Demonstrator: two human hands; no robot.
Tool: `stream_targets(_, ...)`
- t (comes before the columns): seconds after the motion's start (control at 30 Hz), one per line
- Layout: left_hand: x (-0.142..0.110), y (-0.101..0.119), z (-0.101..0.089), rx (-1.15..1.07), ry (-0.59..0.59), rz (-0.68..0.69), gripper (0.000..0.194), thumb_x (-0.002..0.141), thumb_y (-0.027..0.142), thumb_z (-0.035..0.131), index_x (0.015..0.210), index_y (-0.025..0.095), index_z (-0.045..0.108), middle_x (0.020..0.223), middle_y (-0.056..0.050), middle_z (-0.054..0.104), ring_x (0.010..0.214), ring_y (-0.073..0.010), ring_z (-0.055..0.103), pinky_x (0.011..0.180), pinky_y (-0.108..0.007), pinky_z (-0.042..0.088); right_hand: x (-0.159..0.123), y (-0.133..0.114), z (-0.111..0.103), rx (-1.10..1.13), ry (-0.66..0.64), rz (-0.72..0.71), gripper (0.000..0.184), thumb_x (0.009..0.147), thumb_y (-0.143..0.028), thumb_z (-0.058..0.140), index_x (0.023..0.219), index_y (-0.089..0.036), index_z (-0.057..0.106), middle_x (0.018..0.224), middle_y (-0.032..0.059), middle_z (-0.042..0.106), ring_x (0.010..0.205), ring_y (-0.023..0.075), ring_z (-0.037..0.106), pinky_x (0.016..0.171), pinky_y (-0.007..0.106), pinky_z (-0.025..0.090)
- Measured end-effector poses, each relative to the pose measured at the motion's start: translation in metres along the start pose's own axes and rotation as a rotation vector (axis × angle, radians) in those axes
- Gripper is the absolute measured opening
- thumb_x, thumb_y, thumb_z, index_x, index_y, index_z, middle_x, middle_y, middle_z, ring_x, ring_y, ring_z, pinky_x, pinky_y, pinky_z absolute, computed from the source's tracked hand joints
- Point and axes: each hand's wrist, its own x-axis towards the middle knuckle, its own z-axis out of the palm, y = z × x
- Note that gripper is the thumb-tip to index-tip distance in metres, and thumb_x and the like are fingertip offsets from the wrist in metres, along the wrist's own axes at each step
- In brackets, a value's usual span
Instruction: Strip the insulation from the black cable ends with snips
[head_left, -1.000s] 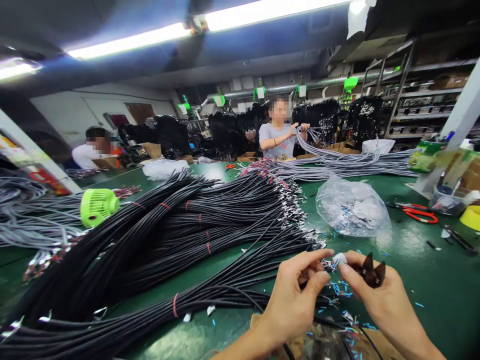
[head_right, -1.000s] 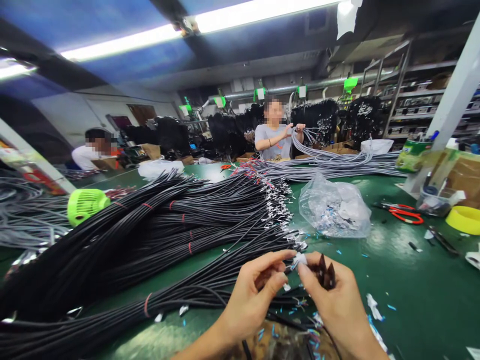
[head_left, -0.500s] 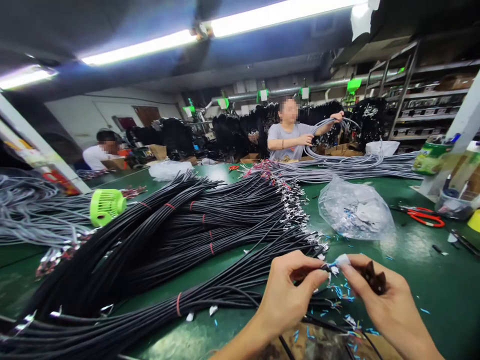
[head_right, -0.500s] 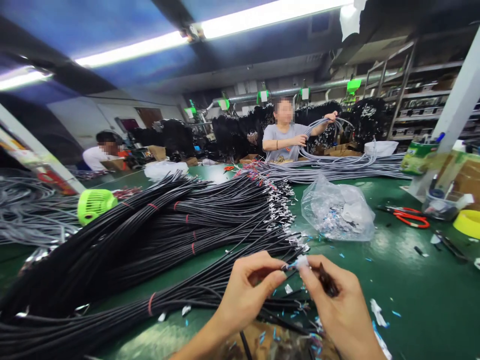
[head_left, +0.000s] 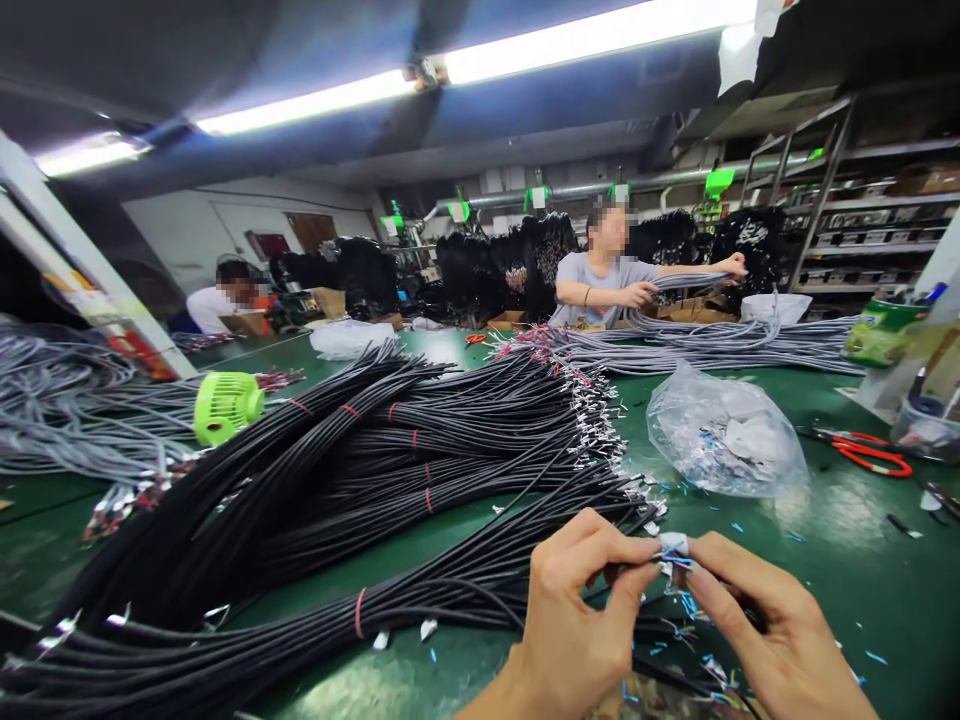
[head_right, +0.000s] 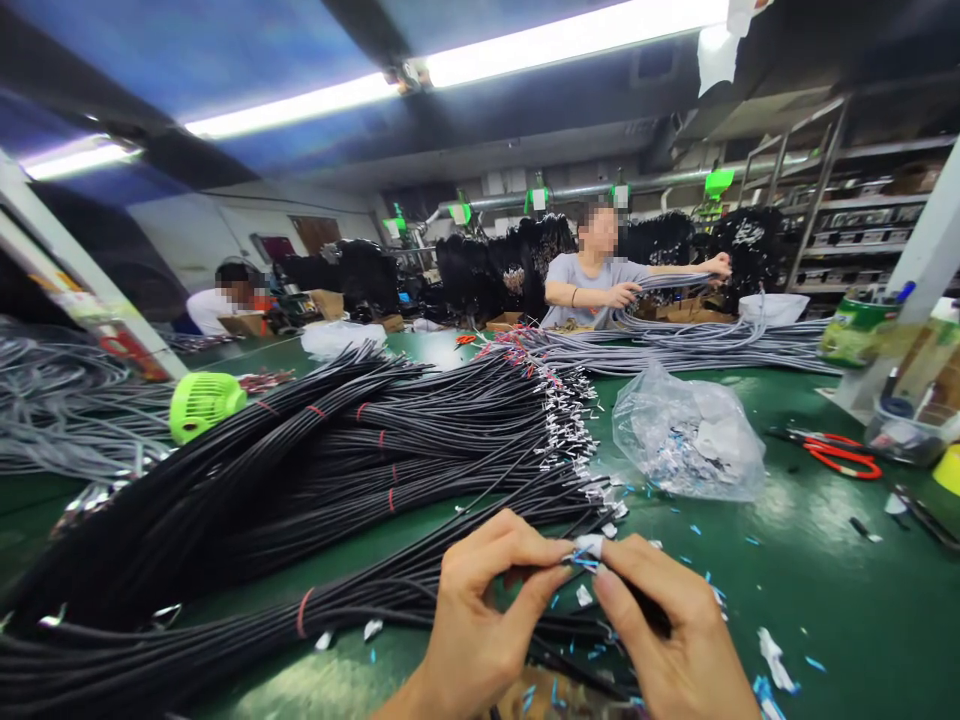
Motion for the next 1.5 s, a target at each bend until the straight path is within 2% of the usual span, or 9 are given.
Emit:
stream_targets(0.27,-0.004,-0.002,0.004,0.052,0.046,0.121,0.015,0.076,0.002,0.06,0.08,0.011,0.072,0.067,-0.005,0.065,0.06,-0.0115,0.058,0.056,-0.02,0.046,-0.001,0.003,0.001,0.053,-0.005,0.054,0.025,0.085,-0.033,0.057,0.093,-0.018,0.075,0.085,0.0062,0.076,0.071,0.016,0.072,0.069,0.018,0.058)
stream_targets(0.37,-0.005,-0.003,0.006,0.082,0.056,0.104,0.016,0.075,0.003,0.062,0.084,0.012,0.071,0.071,-0.006,0.066,0.062,-0.012,0.059,0.056,-0.02,0.046,-0.001,0.005,0.001,0.046,0.04,0.049,0.023,0.085,-0.032,0.058,0.092,-0.018,0.075,0.084,0.0055,0.076,0.072,0.0158,0.072,0.068,0.017,0.057)
stream_targets(0.53,-0.006,-0.004,0.006,0.109,0.067,-0.023,0.004,0.073,0.01,0.068,0.07,0.013,0.068,0.06,-0.003,0.063,0.055,-0.0122,0.057,0.053,-0.021,0.043,-0.003,0.005,-0.002,-0.009,0.151,-0.031,0.018,0.085,-0.025,0.059,0.094,-0.019,0.073,0.085,0.0043,0.075,0.073,0.0144,0.071,0.065,0.013,0.056)
stream_targets(0.73,-0.002,-0.001,0.001,0.053,-0.1,-0.196,0.028,0.085,0.023,0.054,0.062,0.012,0.066,0.054,-0.003,0.056,0.053,-0.0118,0.051,0.05,-0.022,0.036,-0.004,0.004,-0.001,-0.055,0.123,-0.1,0.018,0.085,-0.02,0.058,0.098,-0.02,0.07,0.086,0.0039,0.072,0.076,0.0149,0.07,0.068,0.016,0.055)
stream_targets(0.93,0.006,-0.003,0.001,-0.361,-0.368,-0.601,0.049,0.085,0.053,0.046,0.054,0.016,0.05,0.041,0.005,0.037,0.031,-0.0054,0.03,0.034,-0.019,0.022,-0.003,0.007,-0.004,-0.006,0.093,-0.091,0.015,0.084,-0.02,0.059,0.093,-0.022,0.071,0.078,0.0016,0.069,0.074,0.0158,0.069,0.064,0.017,0.055)
stream_targets(1.0,0.006,-0.003,0.001,-0.404,-0.368,-0.641,0.049,0.083,0.055,0.048,0.054,0.016,0.051,0.04,0.006,0.036,0.031,-0.0054,0.029,0.034,-0.019,0.021,-0.003,0.009,-0.004,0.029,0.106,-0.022,0.013,0.084,-0.024,0.059,0.09,-0.022,0.071,0.076,0.0015,0.069,0.071,0.0164,0.068,0.06,0.017,0.055)
stream_targets(1.17,0.001,0.001,0.005,-0.048,-0.14,-0.32,0.023,0.077,0.025,0.063,0.058,0.012,0.067,0.05,-0.001,0.055,0.047,-0.0097,0.045,0.045,-0.021,0.031,-0.004,0.003,0.0,0.222,0.179,0.232,0.019,0.078,-0.04,0.065,0.079,-0.021,0.065,0.07,-0.0001,0.06,0.058,0.0141,0.056,0.046,0.02,0.045)
stream_targets(1.4,-0.006,-0.003,0.009,0.084,-0.105,-0.088,0.009,0.075,0.014,0.067,0.068,0.011,0.071,0.057,-0.004,0.063,0.051,-0.0117,0.053,0.049,-0.021,0.038,0.002,0.008,-0.001,0.316,0.13,0.356,0.021,0.075,-0.038,0.067,0.068,-0.02,0.06,0.065,-0.0014,0.051,0.057,0.0128,0.047,0.047,0.021,0.039)
stream_targets(1.5,-0.003,-0.005,0.007,0.097,-0.097,-0.044,0.009,0.077,0.013,0.066,0.07,0.011,0.072,0.06,-0.005,0.064,0.052,-0.0123,0.054,0.051,-0.021,0.039,-0.001,0.009,0.002,0.487,0.103,0.425,0.025,0.072,-0.041,0.07,0.069,-0.019,0.059,0.062,-0.0025,0.046,0.054,0.0108,0.041,0.046,0.021,0.036)
